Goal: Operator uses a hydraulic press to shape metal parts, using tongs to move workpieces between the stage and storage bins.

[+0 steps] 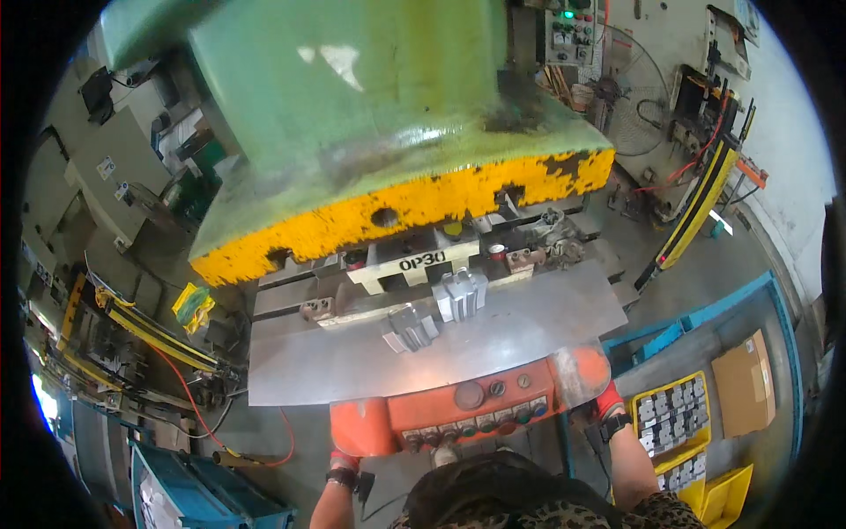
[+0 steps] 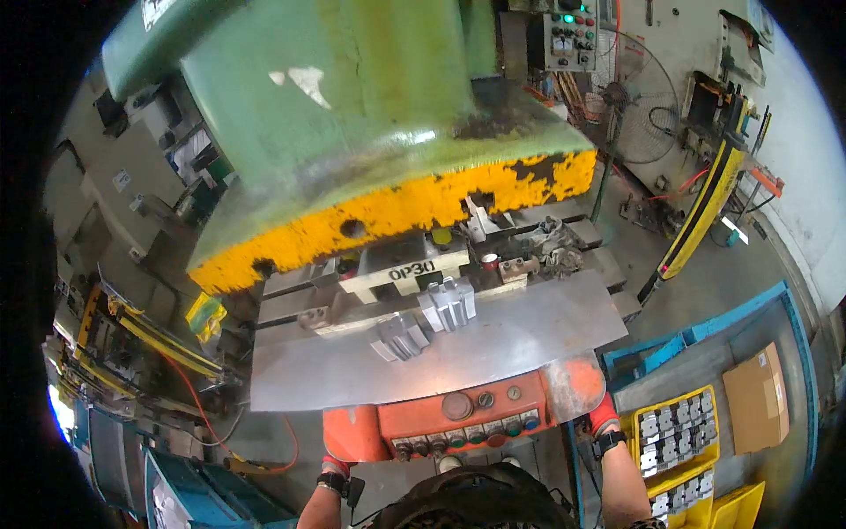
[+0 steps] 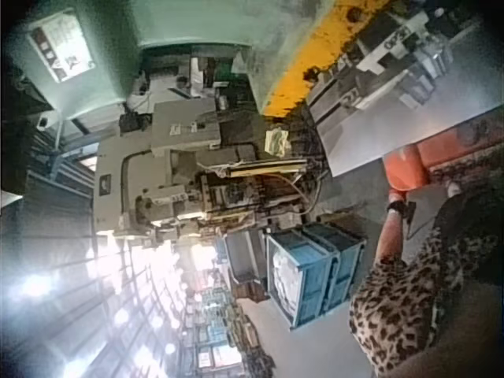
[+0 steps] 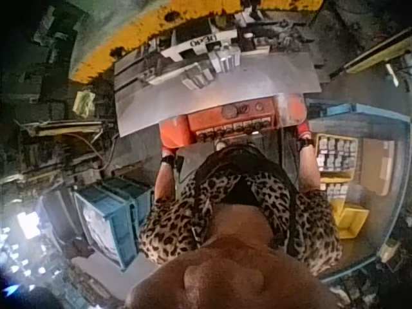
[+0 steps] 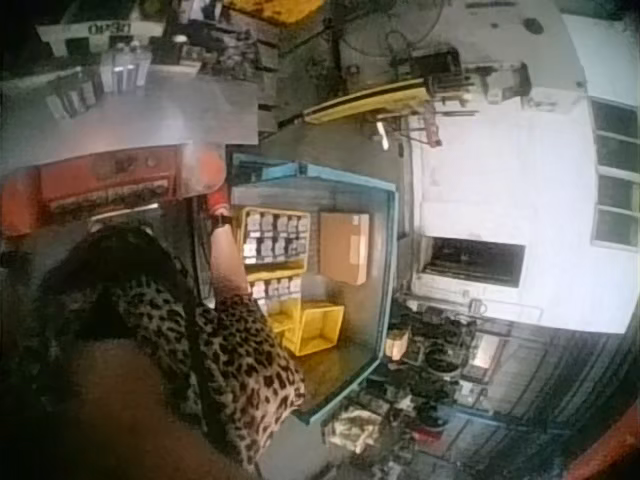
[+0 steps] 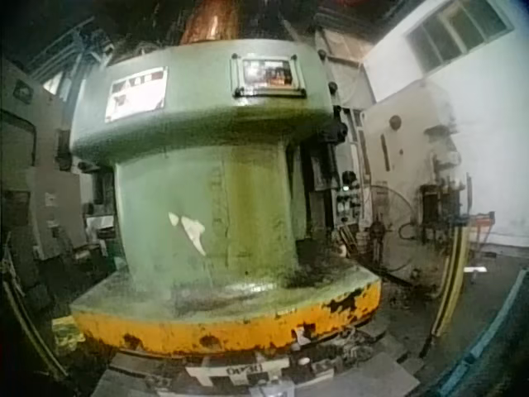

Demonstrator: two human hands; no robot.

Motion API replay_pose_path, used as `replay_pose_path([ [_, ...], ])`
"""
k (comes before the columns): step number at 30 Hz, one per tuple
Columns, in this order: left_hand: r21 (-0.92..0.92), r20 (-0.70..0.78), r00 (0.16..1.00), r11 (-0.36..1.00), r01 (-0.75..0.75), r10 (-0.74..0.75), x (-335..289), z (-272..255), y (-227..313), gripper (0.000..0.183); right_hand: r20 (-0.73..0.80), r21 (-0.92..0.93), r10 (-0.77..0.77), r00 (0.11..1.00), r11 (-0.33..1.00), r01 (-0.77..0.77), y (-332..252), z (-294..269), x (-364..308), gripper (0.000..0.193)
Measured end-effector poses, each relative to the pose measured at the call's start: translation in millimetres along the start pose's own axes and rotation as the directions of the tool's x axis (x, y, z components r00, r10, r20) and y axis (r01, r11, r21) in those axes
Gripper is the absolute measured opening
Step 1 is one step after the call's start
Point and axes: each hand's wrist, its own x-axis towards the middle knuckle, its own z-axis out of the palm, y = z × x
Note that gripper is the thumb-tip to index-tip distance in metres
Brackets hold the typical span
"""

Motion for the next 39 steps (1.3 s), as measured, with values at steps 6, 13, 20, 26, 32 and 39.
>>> replay_pose_path([
  [6, 0.275, 0.164, 0.986, 0.958, -0.079, 0.034, 1, -36, -36, 0.048, 0.004, 0.014, -0.078, 0.997, 0.997, 0.078, -9, 3, -13, 0.037],
  [13, 0.801, 0.364, 0.931, 0.52, -0.297, -0.029, 6, -77, 65, 0.051, -0.028, 0.205, 0.02, 0.999, 0.979, -0.014, -52, 2, -38, 0.029],
  [20, 0.792, 0.211, 0.765, 0.352, -0.499, 0.609, -24, -10, 356, 0.048, 0.07, 0.281, 0.451, 0.89, 0.847, -0.451, -71, 1, -66, 0.042],
  [26, 0.816, 0.185, 0.553, 0.187, -0.547, 0.813, 27, 139, 498, 0.071, -0.191, 0.502, 0.526, 0.829, 0.778, -0.378, -58, 9, -139, 0.032],
  [32, 0.907, 0.224, 0.658, 0.093, -0.41, 0.719, 103, 238, 546, 0.07, -0.461, 0.431, 0.457, 0.761, 0.865, -0.258, -32, 9, -219, 0.045],
  [39, 0.961, 0.151, 0.688, 0.058, -0.27, 0.709, 91, 253, 570, 0.055, -0.13, 0.262, 0.244, 0.961, 0.943, -0.204, -228, -5, -169, 0.044],
])
